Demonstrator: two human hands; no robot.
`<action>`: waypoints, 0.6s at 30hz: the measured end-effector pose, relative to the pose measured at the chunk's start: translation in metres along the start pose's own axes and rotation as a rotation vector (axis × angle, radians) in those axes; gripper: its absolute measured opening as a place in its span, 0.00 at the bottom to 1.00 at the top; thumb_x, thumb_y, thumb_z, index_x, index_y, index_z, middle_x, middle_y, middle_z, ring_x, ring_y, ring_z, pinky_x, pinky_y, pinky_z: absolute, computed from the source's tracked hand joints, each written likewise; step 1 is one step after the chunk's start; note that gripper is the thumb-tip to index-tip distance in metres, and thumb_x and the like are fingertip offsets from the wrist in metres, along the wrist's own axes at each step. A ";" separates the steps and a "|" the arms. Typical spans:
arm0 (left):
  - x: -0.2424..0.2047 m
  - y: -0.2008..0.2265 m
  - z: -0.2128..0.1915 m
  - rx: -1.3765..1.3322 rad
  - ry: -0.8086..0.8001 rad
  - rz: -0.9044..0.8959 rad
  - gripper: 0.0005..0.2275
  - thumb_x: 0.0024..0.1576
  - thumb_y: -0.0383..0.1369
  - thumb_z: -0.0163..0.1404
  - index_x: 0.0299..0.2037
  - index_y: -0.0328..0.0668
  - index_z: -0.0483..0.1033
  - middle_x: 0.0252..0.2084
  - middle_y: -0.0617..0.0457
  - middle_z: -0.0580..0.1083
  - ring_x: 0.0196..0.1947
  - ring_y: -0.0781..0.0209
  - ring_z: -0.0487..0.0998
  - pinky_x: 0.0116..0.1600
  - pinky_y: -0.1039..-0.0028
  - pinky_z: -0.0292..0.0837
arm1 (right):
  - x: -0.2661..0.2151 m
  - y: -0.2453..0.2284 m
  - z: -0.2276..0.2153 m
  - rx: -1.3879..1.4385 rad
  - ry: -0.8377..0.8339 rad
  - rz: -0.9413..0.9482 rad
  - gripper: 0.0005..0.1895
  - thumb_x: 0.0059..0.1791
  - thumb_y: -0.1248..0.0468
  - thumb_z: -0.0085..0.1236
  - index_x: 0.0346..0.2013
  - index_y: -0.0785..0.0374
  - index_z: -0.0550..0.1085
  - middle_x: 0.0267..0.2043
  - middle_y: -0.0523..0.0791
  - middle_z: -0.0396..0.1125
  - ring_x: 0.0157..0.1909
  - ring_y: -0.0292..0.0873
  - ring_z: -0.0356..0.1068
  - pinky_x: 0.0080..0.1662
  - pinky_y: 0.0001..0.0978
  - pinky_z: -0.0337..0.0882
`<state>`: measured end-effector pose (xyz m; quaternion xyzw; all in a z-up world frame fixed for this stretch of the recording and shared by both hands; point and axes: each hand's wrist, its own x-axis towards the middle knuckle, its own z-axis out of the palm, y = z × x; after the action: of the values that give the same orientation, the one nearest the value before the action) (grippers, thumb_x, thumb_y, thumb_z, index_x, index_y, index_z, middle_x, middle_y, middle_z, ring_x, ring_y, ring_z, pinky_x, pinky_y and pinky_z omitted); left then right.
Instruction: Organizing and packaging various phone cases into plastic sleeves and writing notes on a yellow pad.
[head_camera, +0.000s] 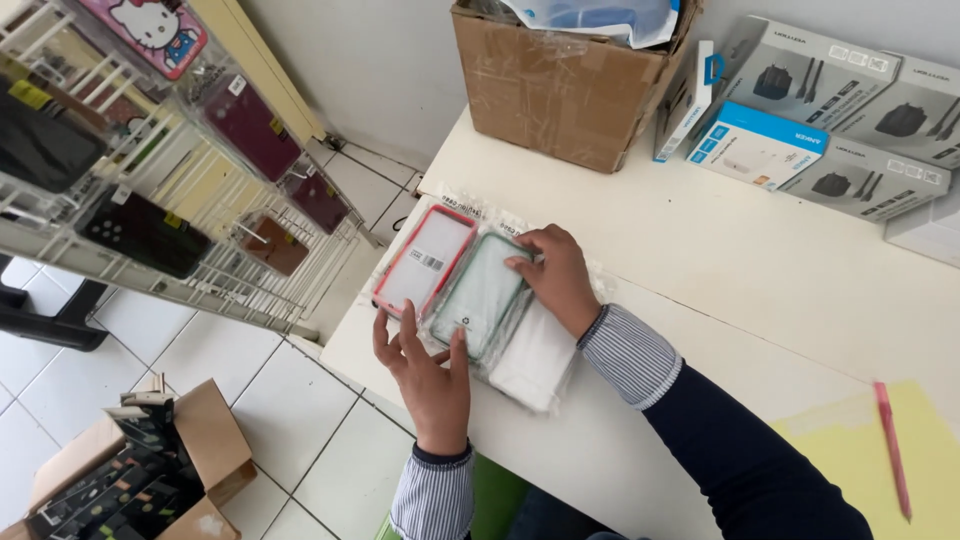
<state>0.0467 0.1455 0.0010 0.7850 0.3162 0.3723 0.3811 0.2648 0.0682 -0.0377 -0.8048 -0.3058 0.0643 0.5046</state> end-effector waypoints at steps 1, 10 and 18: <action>0.000 -0.005 0.002 0.001 -0.006 0.000 0.28 0.60 0.33 0.56 0.69 0.43 0.59 0.73 0.42 0.45 0.60 0.49 0.68 0.40 0.71 0.89 | 0.000 0.006 0.003 0.000 0.002 0.005 0.15 0.45 0.61 0.70 0.45 0.61 0.80 0.41 0.44 0.68 0.42 0.43 0.71 0.43 0.32 0.73; -0.002 -0.013 0.008 0.276 0.064 0.130 0.25 0.61 0.36 0.58 0.67 0.46 0.65 0.73 0.46 0.52 0.58 0.43 0.67 0.51 0.50 0.76 | -0.009 0.008 0.003 -0.362 0.016 -0.153 0.14 0.49 0.50 0.63 0.42 0.54 0.80 0.37 0.41 0.69 0.46 0.50 0.65 0.48 0.46 0.60; -0.032 0.044 0.020 0.231 0.088 0.570 0.10 0.67 0.32 0.50 0.56 0.39 0.75 0.65 0.40 0.64 0.60 0.43 0.65 0.64 0.51 0.65 | -0.094 -0.060 -0.113 0.041 0.283 -0.228 0.14 0.57 0.60 0.54 0.57 0.57 0.72 0.60 0.44 0.65 0.61 0.44 0.68 0.54 0.37 0.71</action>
<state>0.0558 0.0913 0.0182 0.8633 0.1396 0.4594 0.1557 0.2108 -0.0535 0.0485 -0.7554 -0.3196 -0.1009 0.5631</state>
